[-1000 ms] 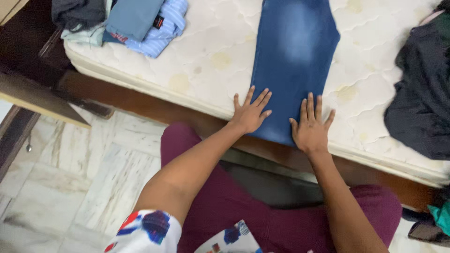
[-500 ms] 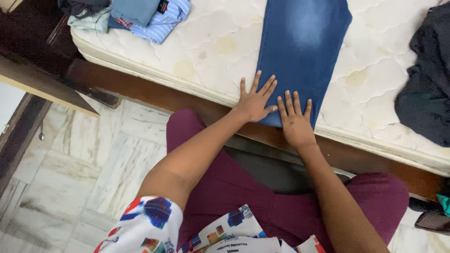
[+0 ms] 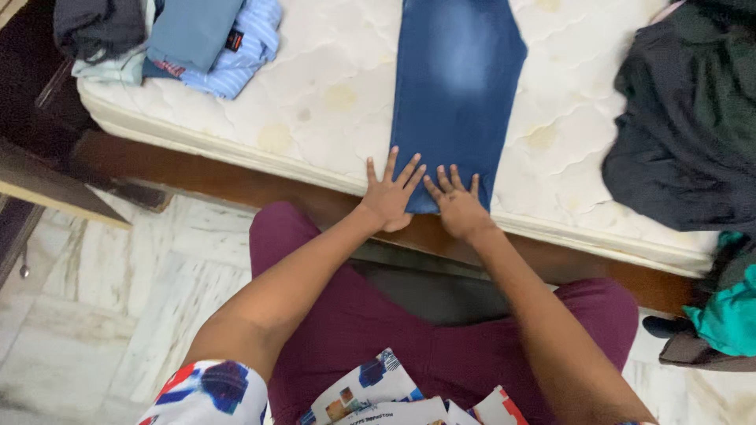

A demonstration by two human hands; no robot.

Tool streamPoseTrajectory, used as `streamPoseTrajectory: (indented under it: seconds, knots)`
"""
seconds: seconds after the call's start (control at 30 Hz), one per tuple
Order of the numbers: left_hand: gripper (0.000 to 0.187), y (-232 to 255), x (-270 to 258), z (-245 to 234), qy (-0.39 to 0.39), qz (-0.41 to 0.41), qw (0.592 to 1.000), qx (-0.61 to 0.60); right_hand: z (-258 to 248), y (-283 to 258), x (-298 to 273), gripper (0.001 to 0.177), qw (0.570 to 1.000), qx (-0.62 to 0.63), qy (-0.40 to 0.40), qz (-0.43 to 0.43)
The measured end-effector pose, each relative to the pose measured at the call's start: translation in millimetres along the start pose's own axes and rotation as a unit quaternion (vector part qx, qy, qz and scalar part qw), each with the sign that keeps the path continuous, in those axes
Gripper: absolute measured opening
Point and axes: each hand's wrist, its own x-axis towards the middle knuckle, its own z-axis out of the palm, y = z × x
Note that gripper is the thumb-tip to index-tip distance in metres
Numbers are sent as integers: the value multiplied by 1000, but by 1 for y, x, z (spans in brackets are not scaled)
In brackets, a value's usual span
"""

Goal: The person folds a pair of blue jeans and a pair of dark green trousers on a bed. They smooth and align each garment, fold them in half lengthwise, then fold the bottom up and the top down to create compact rectangles before stacking them.

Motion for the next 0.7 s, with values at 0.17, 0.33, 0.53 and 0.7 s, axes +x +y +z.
streamPoseTrajectory:
  seconds: [0.17, 0.33, 0.53, 0.7]
  knots:
    - [108, 5, -8, 3, 6, -5, 1000, 16, -10, -11, -9, 69, 999, -34, -9, 4]
    - [107, 20, -14, -10, -34, -11, 997, 63, -15, -11, -17, 72, 999, -27, -36, -6]
    - [113, 37, -33, -30, -161, 0, 985, 58, -6, -17, -48, 72, 999, -14, -27, -27]
    - [90, 48, -46, -49, -257, 3, 962, -92, -21, -21, -86, 67, 996, 83, -27, -30]
